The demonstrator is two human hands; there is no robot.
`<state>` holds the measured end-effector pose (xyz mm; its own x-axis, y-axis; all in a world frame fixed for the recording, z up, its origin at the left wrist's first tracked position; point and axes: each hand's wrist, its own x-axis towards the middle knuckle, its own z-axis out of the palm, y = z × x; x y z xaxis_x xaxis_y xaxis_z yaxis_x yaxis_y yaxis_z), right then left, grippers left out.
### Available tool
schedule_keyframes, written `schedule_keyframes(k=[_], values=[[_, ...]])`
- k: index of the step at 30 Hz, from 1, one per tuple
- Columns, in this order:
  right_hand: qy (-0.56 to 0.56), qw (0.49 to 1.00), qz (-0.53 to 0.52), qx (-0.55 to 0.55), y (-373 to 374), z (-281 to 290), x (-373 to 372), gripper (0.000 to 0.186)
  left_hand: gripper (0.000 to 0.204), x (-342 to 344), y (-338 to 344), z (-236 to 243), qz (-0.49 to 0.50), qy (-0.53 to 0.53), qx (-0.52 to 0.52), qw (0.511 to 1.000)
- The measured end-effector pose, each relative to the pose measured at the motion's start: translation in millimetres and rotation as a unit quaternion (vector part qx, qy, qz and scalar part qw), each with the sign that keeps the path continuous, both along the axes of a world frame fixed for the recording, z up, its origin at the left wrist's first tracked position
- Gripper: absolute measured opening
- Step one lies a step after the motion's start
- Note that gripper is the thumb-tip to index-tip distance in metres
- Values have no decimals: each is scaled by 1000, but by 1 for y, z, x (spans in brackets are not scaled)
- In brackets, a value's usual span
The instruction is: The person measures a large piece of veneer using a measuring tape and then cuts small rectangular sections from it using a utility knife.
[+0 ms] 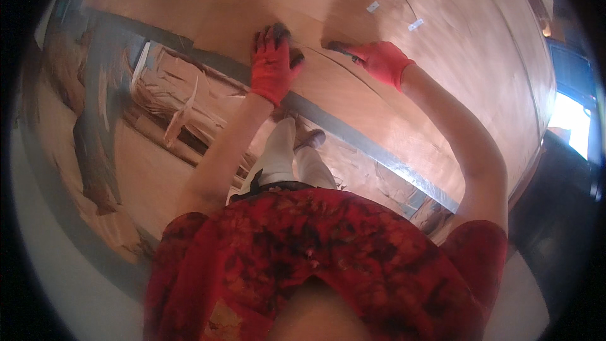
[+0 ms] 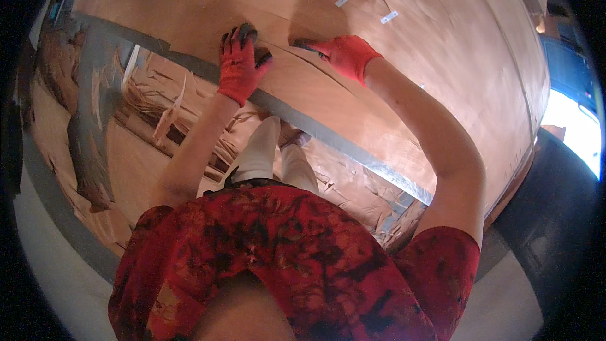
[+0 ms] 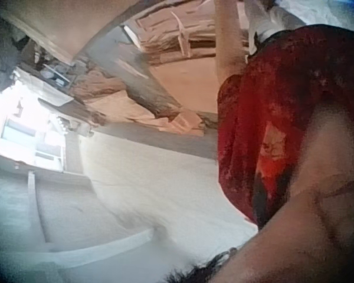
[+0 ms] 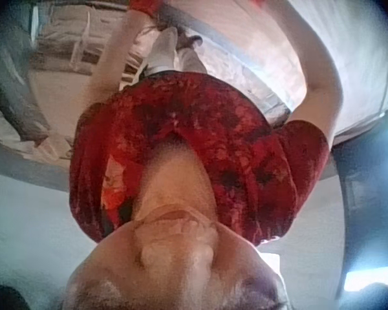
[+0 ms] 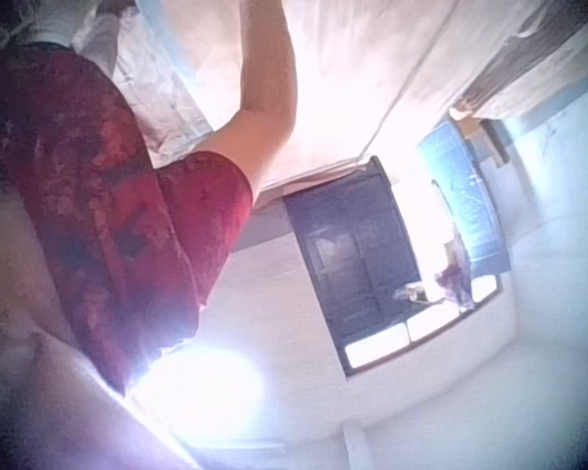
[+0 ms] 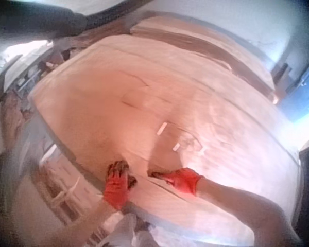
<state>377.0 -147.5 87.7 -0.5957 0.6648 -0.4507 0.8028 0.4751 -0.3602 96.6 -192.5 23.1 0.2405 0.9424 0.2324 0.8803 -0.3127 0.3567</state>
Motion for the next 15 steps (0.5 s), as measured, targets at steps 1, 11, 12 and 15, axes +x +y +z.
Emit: schedule_keyframes(k=[1,11,12,15], values=[[-16,1000,5,9,-2,2,0,54,76,10,-2,6,9,15,15,1000],[3,1000,-12,11,-13,-2,2,51,77,84,-22,-38,-60,-77,20,995],[7,1000,-16,13,-16,-2,5,51,77,85,-22,-37,-65,-75,12,995],[20,998,-52,16,-28,-2,15,52,76,84,-22,-34,-62,-4,31,998]])
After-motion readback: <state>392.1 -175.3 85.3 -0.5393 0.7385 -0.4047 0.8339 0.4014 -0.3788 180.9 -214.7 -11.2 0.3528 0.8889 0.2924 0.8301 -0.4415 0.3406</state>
